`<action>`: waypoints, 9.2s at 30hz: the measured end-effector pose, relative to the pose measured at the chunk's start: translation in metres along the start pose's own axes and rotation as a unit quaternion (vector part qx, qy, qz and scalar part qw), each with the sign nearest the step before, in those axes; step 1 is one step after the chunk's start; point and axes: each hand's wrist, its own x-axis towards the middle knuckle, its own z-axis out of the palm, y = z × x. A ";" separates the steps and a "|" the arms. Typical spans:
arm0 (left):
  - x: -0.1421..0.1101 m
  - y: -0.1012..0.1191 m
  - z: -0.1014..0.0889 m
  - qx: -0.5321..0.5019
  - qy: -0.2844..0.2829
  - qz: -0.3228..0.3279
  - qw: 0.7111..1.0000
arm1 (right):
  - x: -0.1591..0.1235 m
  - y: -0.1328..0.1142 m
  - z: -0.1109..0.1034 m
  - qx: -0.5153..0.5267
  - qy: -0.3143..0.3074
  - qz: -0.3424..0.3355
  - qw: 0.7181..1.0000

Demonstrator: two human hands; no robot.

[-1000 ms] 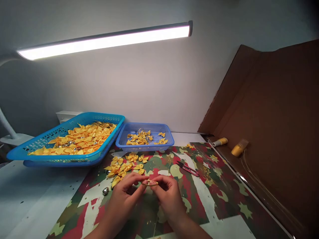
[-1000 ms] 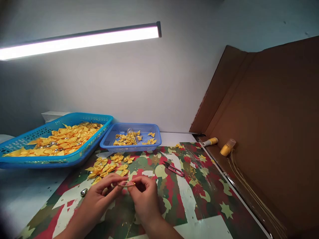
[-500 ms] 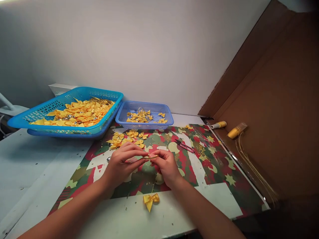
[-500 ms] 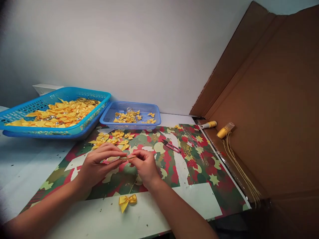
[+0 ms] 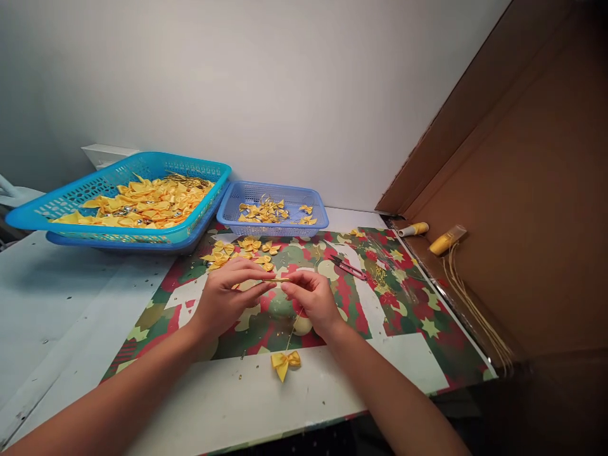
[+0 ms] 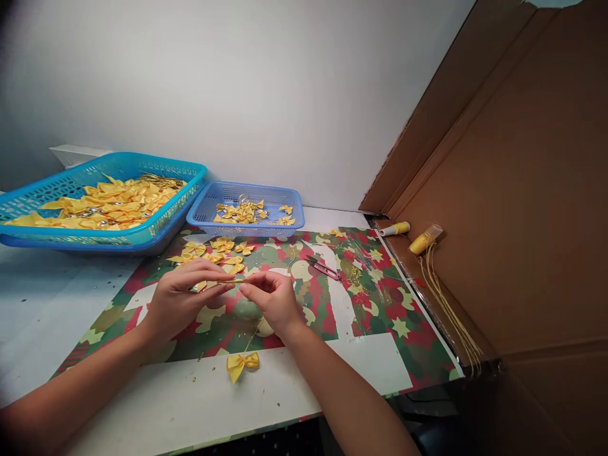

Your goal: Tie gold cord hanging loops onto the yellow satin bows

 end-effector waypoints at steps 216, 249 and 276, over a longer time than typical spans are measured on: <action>0.014 -0.001 -0.028 0.210 0.164 -0.109 0.958 | -0.001 -0.027 -0.037 -0.190 -0.217 0.020 0.957; 0.019 0.017 -0.018 -0.227 0.147 -0.375 0.887 | -0.003 0.012 -0.005 0.004 -0.339 0.269 0.902; -0.002 0.037 0.003 -0.157 0.001 -0.288 0.945 | -0.006 -0.009 0.005 0.418 -0.024 0.184 0.889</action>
